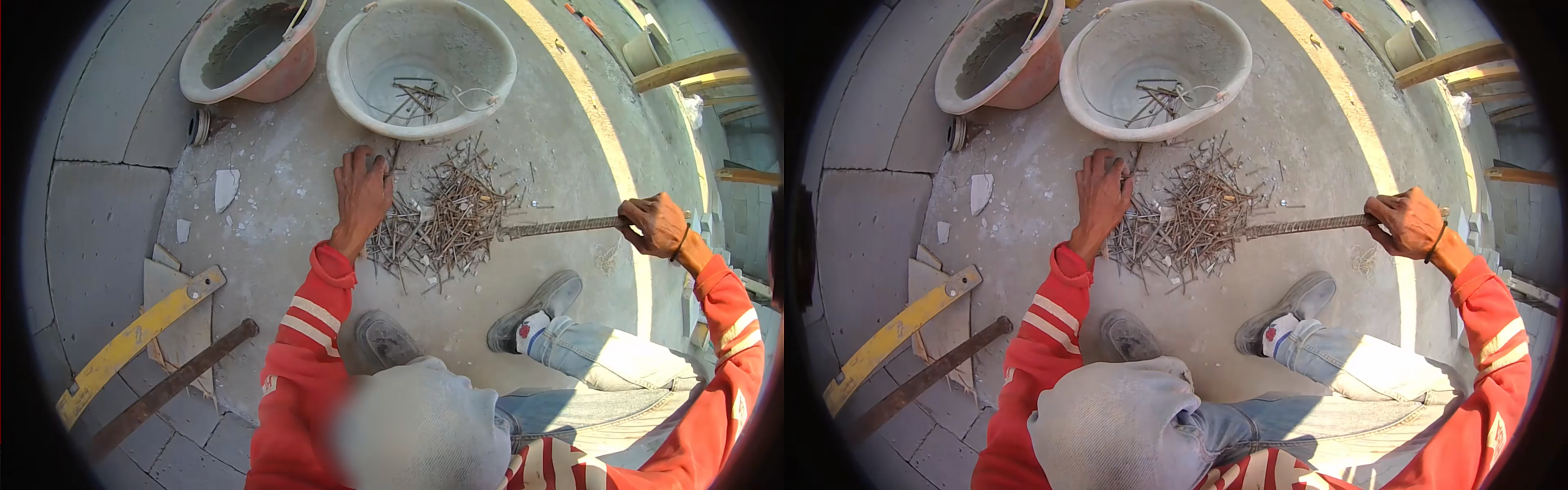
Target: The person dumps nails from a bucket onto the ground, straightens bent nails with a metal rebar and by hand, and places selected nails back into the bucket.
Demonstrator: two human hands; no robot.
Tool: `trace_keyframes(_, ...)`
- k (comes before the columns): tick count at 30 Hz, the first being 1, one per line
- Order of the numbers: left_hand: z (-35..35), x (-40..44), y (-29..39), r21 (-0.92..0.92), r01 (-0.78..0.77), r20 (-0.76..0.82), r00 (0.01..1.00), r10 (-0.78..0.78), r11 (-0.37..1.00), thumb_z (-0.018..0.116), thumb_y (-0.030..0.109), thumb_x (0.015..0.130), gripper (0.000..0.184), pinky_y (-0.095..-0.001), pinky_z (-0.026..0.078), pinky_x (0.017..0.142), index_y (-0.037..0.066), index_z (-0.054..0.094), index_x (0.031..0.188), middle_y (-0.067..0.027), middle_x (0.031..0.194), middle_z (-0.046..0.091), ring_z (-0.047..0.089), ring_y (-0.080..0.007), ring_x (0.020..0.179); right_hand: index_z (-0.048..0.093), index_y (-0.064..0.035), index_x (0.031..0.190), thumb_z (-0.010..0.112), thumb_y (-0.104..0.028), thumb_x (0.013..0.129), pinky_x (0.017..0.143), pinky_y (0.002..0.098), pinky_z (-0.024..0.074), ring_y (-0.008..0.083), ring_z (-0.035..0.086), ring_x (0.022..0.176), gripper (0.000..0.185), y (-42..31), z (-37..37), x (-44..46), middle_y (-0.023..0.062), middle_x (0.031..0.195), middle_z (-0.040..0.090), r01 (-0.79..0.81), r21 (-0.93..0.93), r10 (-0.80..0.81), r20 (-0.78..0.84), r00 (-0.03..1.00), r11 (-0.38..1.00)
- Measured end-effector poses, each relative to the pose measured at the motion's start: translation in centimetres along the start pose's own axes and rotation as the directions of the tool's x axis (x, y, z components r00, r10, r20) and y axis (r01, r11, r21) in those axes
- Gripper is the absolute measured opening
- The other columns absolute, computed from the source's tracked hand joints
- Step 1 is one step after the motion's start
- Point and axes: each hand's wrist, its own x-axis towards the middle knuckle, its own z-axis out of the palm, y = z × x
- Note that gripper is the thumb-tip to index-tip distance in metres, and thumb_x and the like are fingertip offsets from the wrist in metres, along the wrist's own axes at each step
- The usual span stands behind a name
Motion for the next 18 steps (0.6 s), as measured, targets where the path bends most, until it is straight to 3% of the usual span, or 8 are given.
trace_keyframes(1, -0.6, -0.1, 0.9, -0.006, -0.004, 0.0, 1.0, 0.004, 1.0, 0.08, 0.014, 0.082, 0.028, -0.0509, 0.042, 0.093, 0.006, 0.068, 0.106, -0.0124, 0.123, 0.054, 0.051, -0.0354, 0.118, 0.058, -0.0077, 0.09, 0.076, -0.018, 0.09, 0.057, 0.0436, 0.0484, 0.031, 0.065, 0.065, 0.02, 0.2, -1.5, -1.4, 0.0074, 0.076, 0.063, -0.039, -0.092, 0.045, 0.068, 0.997, 0.995)
trace_keyframes(4, -0.3, 0.1, 4.7, -0.153, -0.023, -0.035, 0.999, 0.018, 0.988, 0.079, 0.017, 0.083, 0.031, -0.0514, 0.043, 0.093, 0.006, 0.068, 0.11, -0.0126, 0.12, 0.055, 0.052, -0.035, 0.116, 0.058, -0.0072, 0.091, 0.077, -0.015, 0.088, 0.057, 0.0432, 0.0461, 0.0311, 0.065, 0.065, 0.02, 1.2, -3.1, -6.1, 0.0078, 0.075, 0.063, -0.125, -0.139, 0.133, 0.046, 0.99, 0.982)
trace_keyframes(7, 2.7, 0.2, 8.3, -0.265, -0.129, 0.114, 0.98, 0.164, 0.956, 0.077, 0.021, 0.086, 0.033, -0.052, 0.044, 0.093, 0.005, 0.068, 0.113, -0.0138, 0.118, 0.057, 0.054, -0.0354, 0.115, 0.057, -0.0072, 0.091, 0.077, -0.01, 0.086, 0.057, 0.0418, 0.0442, 0.0315, 0.064, 0.065, 0.021, 0.3, -4.1, -9.6, 0.0076, 0.076, 0.063, -0.219, -0.138, 0.218, -0.016, 0.976, 0.966)
trace_keyframes(9, 4.1, 0.6, 9.4, -0.202, -0.017, 0.162, 0.985, 0.05, 0.979, 0.075, 0.025, 0.088, 0.038, -0.0528, 0.046, 0.094, 0.001, 0.068, 0.116, -0.0164, 0.115, 0.059, 0.056, -0.0369, 0.114, 0.055, -0.0066, 0.091, 0.077, -0.006, 0.085, 0.058, 0.0413, 0.0445, 0.0316, 0.063, 0.064, 0.023, -0.8, -3.9, -11.5, 0.0078, 0.077, 0.063, -0.279, -0.158, 0.264, -0.107, 0.958, 0.947)
trace_keyframes(13, 4.9, 0.4, 9.1, -0.218, -0.021, 0.168, 0.984, 0.058, 0.976, 0.074, 0.025, 0.087, 0.038, -0.0538, 0.05, 0.091, 0.001, 0.068, 0.116, -0.0186, 0.115, 0.061, 0.059, -0.0386, 0.11, 0.057, -0.0052, 0.093, 0.079, -0.002, 0.077, 0.058, 0.0409, 0.0448, 0.0314, 0.062, 0.063, 0.027, -3.3, -1.4, -13.8, 0.0093, 0.075, 0.059, -0.291, -0.085, 0.27, -0.199, 0.942, 0.953)
trace_keyframes(15, 4.2, 0.1, 8.1, -0.332, -0.027, 0.257, 0.959, 0.118, 0.943, 0.076, 0.029, 0.088, 0.048, -0.051, 0.051, 0.091, -0.006, 0.067, 0.12, -0.0233, 0.111, 0.064, 0.064, -0.0424, 0.105, 0.06, -0.0055, 0.093, 0.08, -0.003, 0.073, 0.058, 0.0397, 0.0463, 0.0298, 0.063, 0.063, 0.028, -4.3, 0.3, -14.2, 0.0085, 0.075, 0.06, -0.287, -0.04, 0.276, -0.177, 0.945, 0.957)
trace_keyframes(16, 3.9, 0.1, 7.6, -0.321, -0.03, 0.257, 0.959, 0.117, 0.947, 0.076, 0.029, 0.088, 0.048, -0.051, 0.051, 0.091, -0.006, 0.067, 0.12, -0.0233, 0.111, 0.064, 0.064, -0.0424, 0.105, 0.06, -0.0056, 0.093, 0.08, -0.004, 0.073, 0.058, 0.0395, 0.047, 0.0295, 0.063, 0.062, 0.028, -4.7, 1.4, -14.0, 0.0085, 0.075, 0.06, -0.276, -0.002, 0.271, -0.175, 0.946, 0.961)
trace_keyframes(18, 2.7, 0.3, 6.6, -0.317, -0.062, 0.404, 0.894, 0.194, 0.947, 0.076, 0.031, 0.088, 0.048, -0.0501, 0.053, 0.09, -0.005, 0.069, 0.119, -0.0255, 0.112, 0.068, 0.067, -0.0427, 0.104, 0.061, -0.0056, 0.094, 0.08, -0.005, 0.073, 0.059, 0.0398, 0.0489, 0.0293, 0.063, 0.062, 0.028, -5.2, 3.4, -12.6, 0.009, 0.074, 0.061, -0.224, 0.098, 0.24, -0.195, 0.951, 0.97)
